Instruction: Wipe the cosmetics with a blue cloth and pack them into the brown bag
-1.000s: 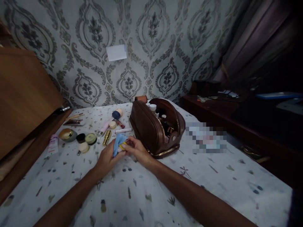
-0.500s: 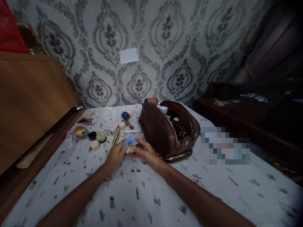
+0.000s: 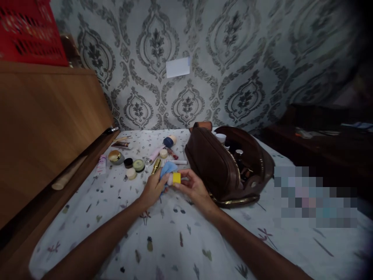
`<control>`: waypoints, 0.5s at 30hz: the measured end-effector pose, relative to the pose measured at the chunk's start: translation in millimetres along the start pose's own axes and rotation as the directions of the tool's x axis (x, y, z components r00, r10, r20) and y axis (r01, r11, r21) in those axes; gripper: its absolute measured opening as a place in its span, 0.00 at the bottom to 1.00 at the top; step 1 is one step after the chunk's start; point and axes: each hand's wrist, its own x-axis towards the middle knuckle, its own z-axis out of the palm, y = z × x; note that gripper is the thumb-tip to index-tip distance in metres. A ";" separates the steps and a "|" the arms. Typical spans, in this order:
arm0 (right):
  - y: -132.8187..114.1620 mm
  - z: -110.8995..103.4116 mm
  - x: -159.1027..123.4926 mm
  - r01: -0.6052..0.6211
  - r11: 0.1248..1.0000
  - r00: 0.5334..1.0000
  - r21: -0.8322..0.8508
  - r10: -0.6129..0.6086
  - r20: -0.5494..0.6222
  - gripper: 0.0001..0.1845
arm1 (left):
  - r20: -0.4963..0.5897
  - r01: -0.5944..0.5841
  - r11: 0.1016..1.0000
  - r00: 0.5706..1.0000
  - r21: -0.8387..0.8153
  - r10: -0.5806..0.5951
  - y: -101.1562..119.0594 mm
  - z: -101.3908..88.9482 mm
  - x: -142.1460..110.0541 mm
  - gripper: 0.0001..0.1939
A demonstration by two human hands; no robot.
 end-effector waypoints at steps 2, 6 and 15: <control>-0.7 2.4 -0.8 0.042 0.999 0.999 -0.012 -0.042 0.001 0.26 | -0.003 -0.047 0.999 0.999 -0.001 0.047 0.1 -0.8 0.7 0.24; -1.4 5.6 -5.8 0.149 0.979 0.989 -0.140 -0.146 0.034 0.24 | 0.059 -0.112 0.990 0.991 -0.090 0.118 -2.9 -1.2 2.9 0.27; 2.4 5.4 -13.4 0.371 0.798 0.925 -0.475 -0.362 0.115 0.20 | 0.136 0.022 0.964 0.991 -0.264 0.014 -4.6 -3.7 6.2 0.30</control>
